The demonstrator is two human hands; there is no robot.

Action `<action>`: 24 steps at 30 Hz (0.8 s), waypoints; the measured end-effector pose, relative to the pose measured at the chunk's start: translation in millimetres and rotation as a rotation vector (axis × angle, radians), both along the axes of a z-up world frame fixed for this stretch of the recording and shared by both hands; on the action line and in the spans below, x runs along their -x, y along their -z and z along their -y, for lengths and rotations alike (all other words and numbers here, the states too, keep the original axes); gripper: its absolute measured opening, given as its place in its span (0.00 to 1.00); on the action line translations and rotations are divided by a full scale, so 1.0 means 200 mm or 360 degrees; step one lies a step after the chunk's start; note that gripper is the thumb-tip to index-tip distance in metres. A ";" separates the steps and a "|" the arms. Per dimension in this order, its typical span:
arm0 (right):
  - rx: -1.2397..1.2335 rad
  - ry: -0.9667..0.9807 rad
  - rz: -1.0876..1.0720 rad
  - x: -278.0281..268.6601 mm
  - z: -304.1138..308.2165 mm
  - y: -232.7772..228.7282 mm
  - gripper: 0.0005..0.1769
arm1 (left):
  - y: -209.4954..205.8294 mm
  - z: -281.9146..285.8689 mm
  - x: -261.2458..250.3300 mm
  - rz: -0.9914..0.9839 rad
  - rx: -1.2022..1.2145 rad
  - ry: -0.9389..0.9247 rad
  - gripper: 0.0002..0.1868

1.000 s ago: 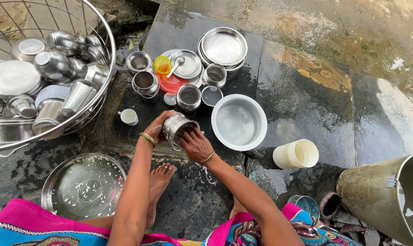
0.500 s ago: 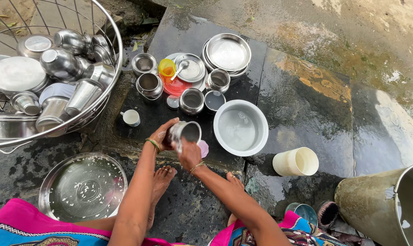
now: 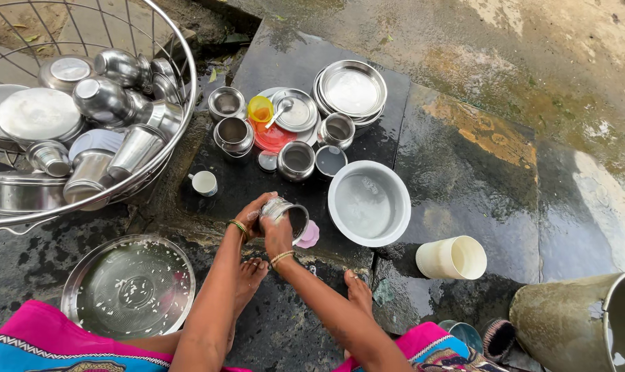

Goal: The person washes various metal dishes, cups, and bowls by hand, rinsing them with water from a bowl and placing them into a large wire basket.

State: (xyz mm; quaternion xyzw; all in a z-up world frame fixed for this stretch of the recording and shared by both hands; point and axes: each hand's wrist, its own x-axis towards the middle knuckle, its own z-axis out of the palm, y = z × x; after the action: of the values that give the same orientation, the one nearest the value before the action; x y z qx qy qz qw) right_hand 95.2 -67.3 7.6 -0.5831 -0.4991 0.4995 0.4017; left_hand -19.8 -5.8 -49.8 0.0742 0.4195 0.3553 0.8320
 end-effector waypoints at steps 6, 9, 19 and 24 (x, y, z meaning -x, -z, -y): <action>-0.1037 -0.1176 0.1641 -0.23 -0.05 0.16 0.17 | 0.18 -0.03 0.14 -0.0345 0.0287 0.0122 0.23; -0.1068 -0.1014 0.1641 -0.15 -0.11 0.20 0.14 | 0.31 -0.07 0.03 -0.1025 -0.0028 -0.0252 0.27; -0.1307 -0.0910 0.1863 -0.10 -0.21 0.19 0.15 | -0.28 -0.11 -0.14 -0.2960 -0.1491 -0.0624 0.14; -0.1516 -0.0462 0.0965 -0.20 -0.04 0.16 0.22 | -0.41 -0.26 -0.70 -0.2058 -0.1307 0.0642 0.25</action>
State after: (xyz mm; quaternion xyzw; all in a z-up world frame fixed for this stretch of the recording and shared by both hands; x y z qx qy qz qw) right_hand 134.6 -59.7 -24.7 -0.3807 -0.8363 0.0807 0.3861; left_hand 120.6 46.1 31.7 0.6416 0.6335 0.2105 0.3778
